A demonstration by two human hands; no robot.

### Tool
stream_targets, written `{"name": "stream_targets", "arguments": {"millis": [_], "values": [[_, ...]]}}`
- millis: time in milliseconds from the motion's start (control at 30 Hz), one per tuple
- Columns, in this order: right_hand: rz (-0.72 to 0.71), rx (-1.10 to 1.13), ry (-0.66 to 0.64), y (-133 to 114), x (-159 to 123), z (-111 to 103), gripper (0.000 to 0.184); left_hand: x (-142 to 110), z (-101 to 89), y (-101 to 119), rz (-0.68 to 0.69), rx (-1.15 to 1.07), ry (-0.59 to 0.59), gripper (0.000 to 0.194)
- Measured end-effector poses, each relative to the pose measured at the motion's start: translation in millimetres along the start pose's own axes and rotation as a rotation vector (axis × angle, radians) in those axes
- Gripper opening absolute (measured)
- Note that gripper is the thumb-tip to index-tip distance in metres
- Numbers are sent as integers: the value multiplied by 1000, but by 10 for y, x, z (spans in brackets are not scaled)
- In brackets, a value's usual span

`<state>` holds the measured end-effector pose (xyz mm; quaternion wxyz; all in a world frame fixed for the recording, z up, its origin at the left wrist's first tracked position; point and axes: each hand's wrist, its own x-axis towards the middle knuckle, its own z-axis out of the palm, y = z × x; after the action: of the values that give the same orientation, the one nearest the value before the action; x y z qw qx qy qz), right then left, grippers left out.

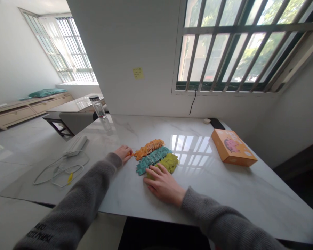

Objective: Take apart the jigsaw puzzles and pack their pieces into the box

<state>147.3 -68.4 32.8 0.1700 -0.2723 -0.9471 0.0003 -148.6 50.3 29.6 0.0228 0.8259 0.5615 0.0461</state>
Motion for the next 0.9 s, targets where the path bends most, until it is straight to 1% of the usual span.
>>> {"name": "stream_targets", "arguments": {"millis": [100, 167, 300, 333, 367, 433, 467, 500, 533, 567, 633, 667, 733, 800, 900], "values": [[5, -5, 9, 12, -9, 17, 27, -2, -32, -108, -59, -82, -56, 36], [5, -2, 15, 23, -18, 25, 27, -22, -45, -174, -69, -176, -79, 41], [-3, 3, 28, 61, -43, 31, 27, -103, -5, -228, -41, -337, -110, 20], [-1, 2, 30, 71, -48, 31, 27, -130, 20, -214, -50, -356, -85, 19], [2, 0, 31, 80, -53, 29, 27, -162, 48, -189, -73, -369, -28, 20], [9, -2, 31, 95, -58, 24, 27, -251, 110, -114, -152, -390, 167, 26], [13, -3, 30, 99, -60, 20, 27, -316, 138, -73, -199, -397, 280, 31], [16, -3, 30, 103, -61, 16, 27, -400, 163, -34, -233, -403, 365, 34], [18, -3, 29, 106, -62, 13, 27, -502, 181, -2, -246, -405, 404, 36], [19, -2, 28, 108, -63, 11, 27, -619, 192, 20, -233, -386, 403, 38], [19, 3, 27, 111, -64, 12, 26, -877, 186, 32, -165, -301, 298, 42], [20, 8, 26, 112, -65, 15, 26, -999, 169, 24, -126, -259, 226, 46], [23, 16, 29, 114, -65, 25, 26, -1188, 113, -7, -93, -210, 89, 55], [25, 23, 33, 115, -65, 35, 27, -1276, 49, -31, -85, -188, -17, 62], [24, 33, 41, 114, -64, 44, 27, -1238, -10, 0, -88, -163, -117, 63]]}}
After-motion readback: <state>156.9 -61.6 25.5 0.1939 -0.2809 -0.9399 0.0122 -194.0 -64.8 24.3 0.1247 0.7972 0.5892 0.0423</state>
